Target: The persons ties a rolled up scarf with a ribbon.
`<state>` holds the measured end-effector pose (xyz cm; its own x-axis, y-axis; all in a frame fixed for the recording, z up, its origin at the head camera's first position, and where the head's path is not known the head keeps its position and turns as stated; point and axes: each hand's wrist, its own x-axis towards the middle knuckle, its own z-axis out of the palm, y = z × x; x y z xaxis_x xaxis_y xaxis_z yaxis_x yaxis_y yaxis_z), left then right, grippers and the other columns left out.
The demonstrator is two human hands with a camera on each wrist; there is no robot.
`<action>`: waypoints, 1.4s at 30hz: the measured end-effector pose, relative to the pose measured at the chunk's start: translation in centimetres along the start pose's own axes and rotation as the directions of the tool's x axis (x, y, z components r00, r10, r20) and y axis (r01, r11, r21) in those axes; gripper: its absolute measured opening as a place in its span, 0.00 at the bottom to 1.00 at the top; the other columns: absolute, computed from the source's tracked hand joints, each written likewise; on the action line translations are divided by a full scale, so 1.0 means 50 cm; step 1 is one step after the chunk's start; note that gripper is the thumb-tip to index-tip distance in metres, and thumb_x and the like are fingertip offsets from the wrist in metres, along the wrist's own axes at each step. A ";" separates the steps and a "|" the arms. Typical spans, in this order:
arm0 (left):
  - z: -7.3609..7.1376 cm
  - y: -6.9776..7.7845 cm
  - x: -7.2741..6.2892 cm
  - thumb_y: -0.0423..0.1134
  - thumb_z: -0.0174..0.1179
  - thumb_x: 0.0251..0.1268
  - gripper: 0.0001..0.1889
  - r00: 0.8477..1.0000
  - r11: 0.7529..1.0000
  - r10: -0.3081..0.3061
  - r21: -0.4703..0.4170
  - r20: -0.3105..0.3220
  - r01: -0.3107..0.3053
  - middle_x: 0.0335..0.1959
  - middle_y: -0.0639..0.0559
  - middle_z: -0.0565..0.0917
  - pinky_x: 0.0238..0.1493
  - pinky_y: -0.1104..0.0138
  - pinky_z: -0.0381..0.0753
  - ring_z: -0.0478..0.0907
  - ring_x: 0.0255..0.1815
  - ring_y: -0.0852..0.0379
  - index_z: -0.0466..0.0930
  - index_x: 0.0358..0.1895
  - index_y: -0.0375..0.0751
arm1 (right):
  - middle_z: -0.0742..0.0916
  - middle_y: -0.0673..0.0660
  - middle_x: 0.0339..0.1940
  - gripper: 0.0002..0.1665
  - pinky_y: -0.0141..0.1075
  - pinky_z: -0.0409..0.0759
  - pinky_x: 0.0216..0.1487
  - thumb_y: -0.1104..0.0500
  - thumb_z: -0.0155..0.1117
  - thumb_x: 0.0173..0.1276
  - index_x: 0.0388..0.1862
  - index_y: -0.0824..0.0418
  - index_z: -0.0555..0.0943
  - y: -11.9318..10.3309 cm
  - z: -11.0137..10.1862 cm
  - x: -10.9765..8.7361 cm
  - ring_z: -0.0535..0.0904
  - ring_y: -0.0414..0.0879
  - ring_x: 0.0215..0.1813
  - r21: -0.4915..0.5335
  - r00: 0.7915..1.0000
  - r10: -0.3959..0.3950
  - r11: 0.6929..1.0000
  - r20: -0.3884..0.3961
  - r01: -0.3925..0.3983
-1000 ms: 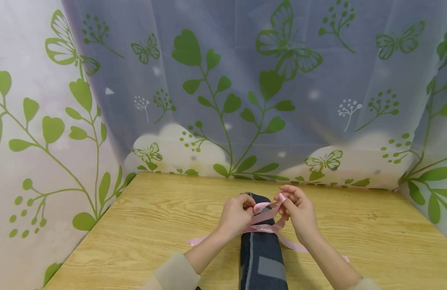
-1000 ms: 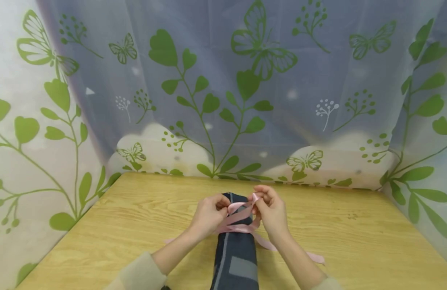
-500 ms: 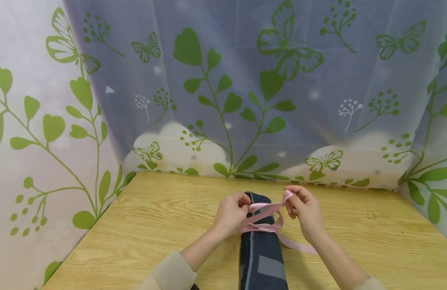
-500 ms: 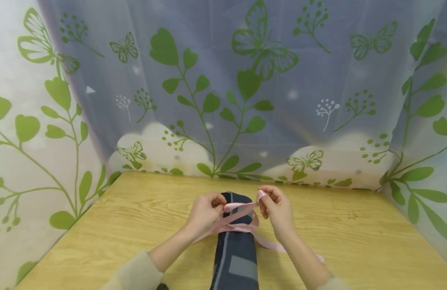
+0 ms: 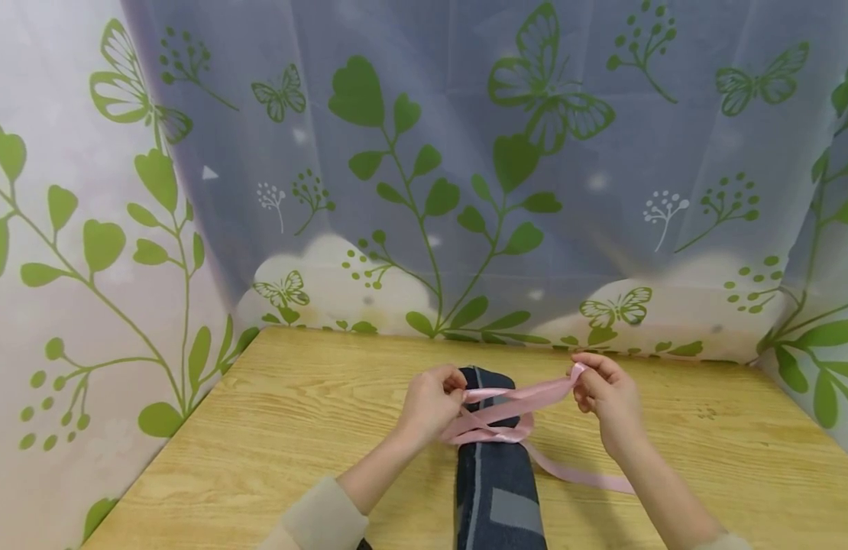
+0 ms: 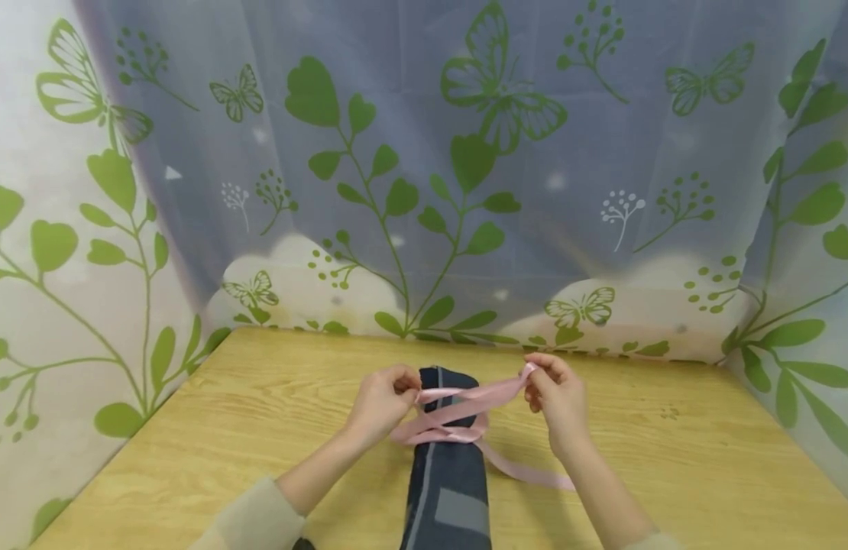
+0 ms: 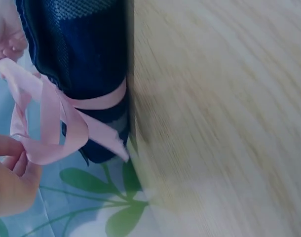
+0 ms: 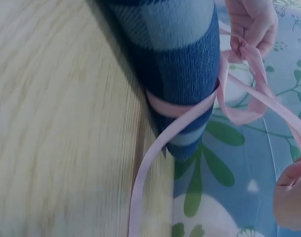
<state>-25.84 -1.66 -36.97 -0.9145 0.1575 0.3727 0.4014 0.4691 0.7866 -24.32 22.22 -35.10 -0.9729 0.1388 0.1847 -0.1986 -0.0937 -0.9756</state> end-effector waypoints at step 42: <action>-0.096 -0.047 -0.009 0.24 0.61 0.50 0.03 0.967 0.795 0.218 0.551 0.134 -0.256 0.22 0.49 0.75 0.24 0.73 0.74 0.73 0.24 0.57 0.82 0.26 0.32 | 0.77 0.49 0.22 0.11 0.37 0.55 0.14 0.63 0.51 0.71 0.46 0.69 0.72 -0.039 -0.139 -0.001 0.61 0.38 0.15 -0.421 0.964 0.064 0.906 0.257 0.052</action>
<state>-26.10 -6.99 -36.64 -0.8032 0.3712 0.4659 0.5248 0.8110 0.2585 -23.07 29.24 -34.04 -0.9812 -0.1254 0.1464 -0.1809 0.3369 -0.9240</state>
